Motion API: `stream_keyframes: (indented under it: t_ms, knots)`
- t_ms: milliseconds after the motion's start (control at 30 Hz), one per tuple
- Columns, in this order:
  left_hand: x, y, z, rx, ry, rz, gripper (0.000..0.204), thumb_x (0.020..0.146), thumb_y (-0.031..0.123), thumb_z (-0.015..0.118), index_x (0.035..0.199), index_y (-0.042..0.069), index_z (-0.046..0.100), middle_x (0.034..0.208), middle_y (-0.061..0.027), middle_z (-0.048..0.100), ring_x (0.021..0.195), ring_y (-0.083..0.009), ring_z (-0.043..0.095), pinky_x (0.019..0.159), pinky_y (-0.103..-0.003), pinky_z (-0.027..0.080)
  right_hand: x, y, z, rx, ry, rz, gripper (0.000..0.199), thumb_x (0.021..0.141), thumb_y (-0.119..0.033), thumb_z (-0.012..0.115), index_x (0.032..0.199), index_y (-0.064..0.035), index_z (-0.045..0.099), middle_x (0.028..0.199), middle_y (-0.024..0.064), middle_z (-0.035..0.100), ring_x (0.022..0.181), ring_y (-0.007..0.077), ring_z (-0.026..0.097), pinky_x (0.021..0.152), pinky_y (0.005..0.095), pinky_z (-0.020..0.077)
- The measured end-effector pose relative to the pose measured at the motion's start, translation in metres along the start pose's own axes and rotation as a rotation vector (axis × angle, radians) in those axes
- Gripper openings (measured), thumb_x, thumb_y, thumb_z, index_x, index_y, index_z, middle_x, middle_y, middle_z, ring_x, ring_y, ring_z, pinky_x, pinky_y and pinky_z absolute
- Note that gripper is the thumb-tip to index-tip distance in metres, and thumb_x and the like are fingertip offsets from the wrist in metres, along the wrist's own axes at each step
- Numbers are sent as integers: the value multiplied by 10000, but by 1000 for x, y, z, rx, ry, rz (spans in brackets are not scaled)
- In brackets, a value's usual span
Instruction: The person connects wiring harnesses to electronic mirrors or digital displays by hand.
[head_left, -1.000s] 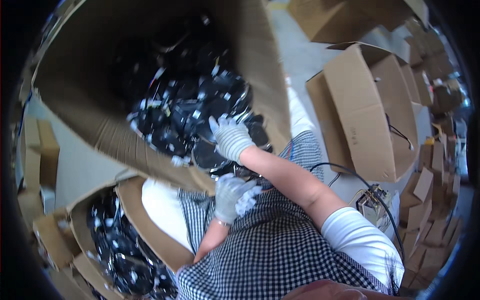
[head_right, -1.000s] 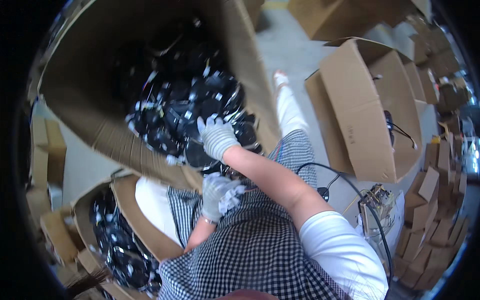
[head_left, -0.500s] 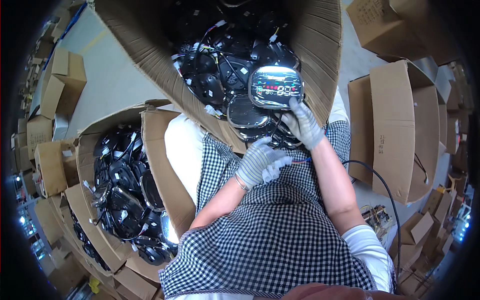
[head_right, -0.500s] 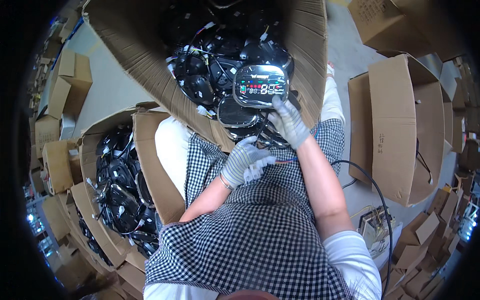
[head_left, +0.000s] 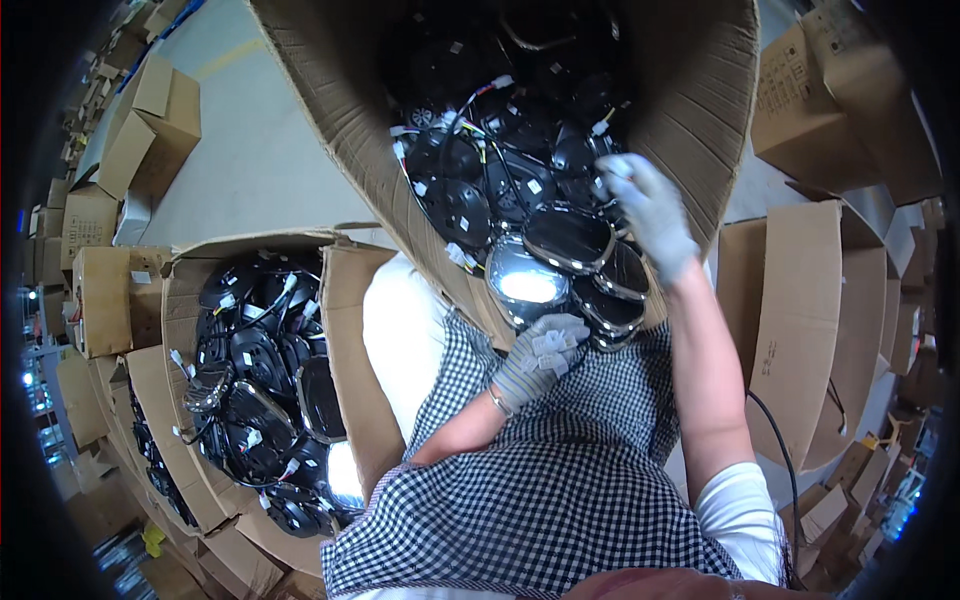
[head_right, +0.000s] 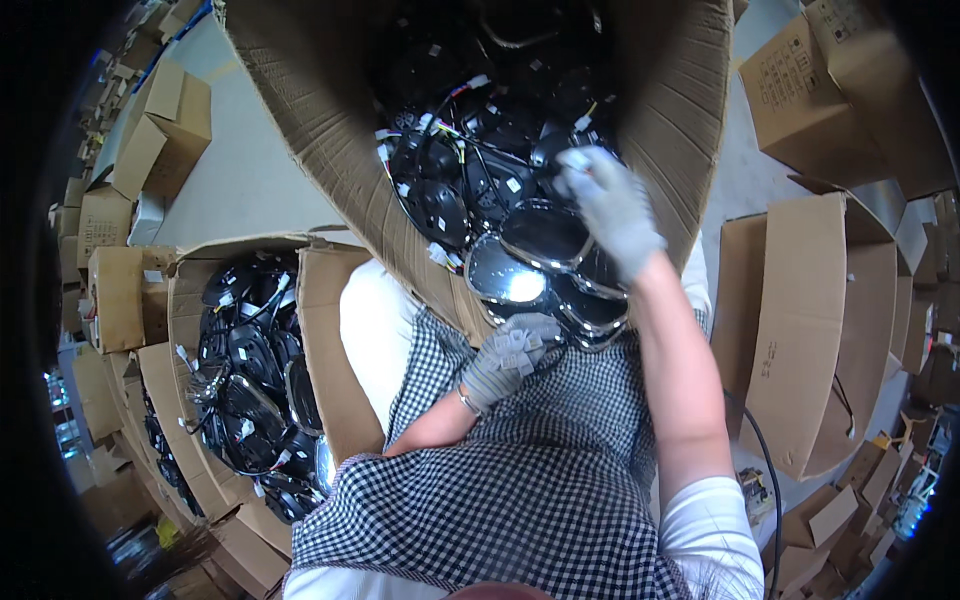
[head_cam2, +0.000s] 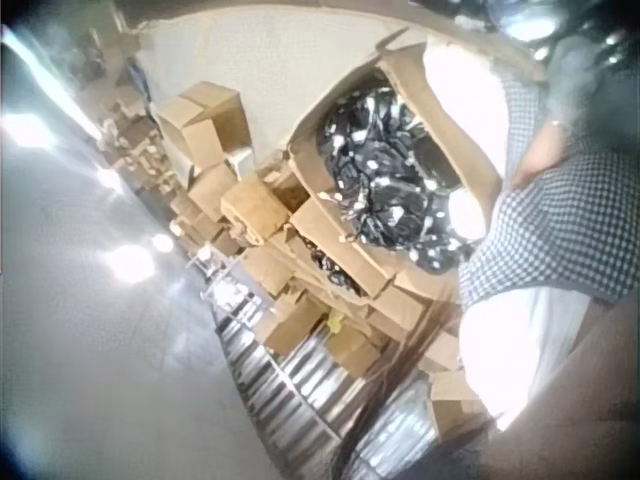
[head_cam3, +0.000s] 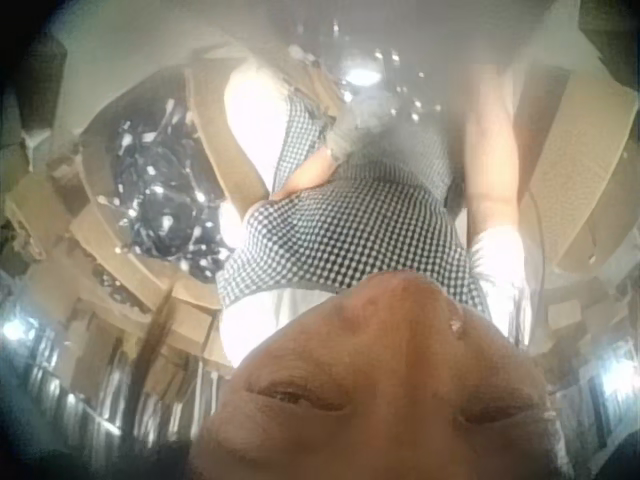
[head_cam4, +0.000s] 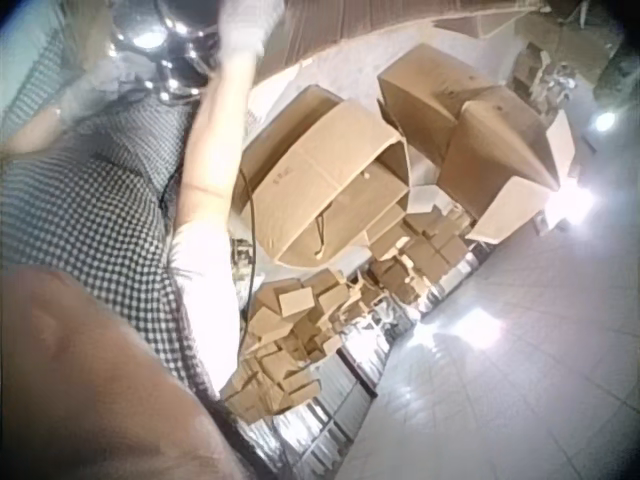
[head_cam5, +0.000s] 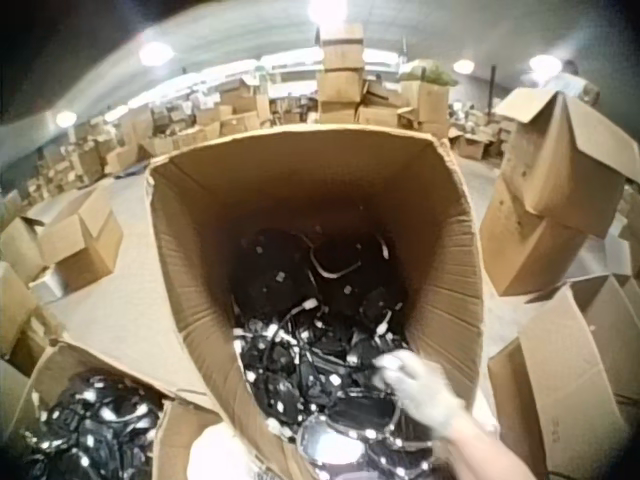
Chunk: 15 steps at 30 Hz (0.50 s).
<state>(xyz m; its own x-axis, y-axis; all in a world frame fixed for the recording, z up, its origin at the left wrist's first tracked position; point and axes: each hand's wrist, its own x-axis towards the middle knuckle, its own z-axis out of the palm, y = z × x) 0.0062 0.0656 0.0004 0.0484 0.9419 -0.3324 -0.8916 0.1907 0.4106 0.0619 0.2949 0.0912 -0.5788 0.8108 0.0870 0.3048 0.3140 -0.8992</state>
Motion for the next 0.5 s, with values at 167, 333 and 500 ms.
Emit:
stream_keyframes:
  t_ms: [167, 333, 500]
  knots:
    - [2, 10, 2, 1340, 40, 462, 214, 830, 24, 502, 1017, -29, 591, 1070, -93, 624, 927, -167, 605, 772, -310, 508, 73, 41, 82, -913, -245, -501, 138, 783, -97, 504, 853, -78, 621, 865, 128, 615, 824, 297, 616, 695, 388, 502]
    - [-14, 4, -29, 593, 369, 456, 701, 896, 522, 474, 1299, -43, 370, 1142, -128, 540, 977, -181, 540, 915, -350, 438, 7, 23, 96, -500, -269, -48, 95, 779, -136, 564, 821, -73, 620, 807, 130, 636, 737, 309, 643, 645, 407, 519]
    - [1, 13, -22, 383, 371, 544, 755, 884, 538, 464, 1396, 14, 281, 1374, -160, 390, 1218, -252, 425, 1009, -409, 375, -103, 43, 56, -669, -289, -148, 122, 793, -177, 573, 863, -82, 602, 832, 109, 607, 669, 284, 645, 538, 401, 513]
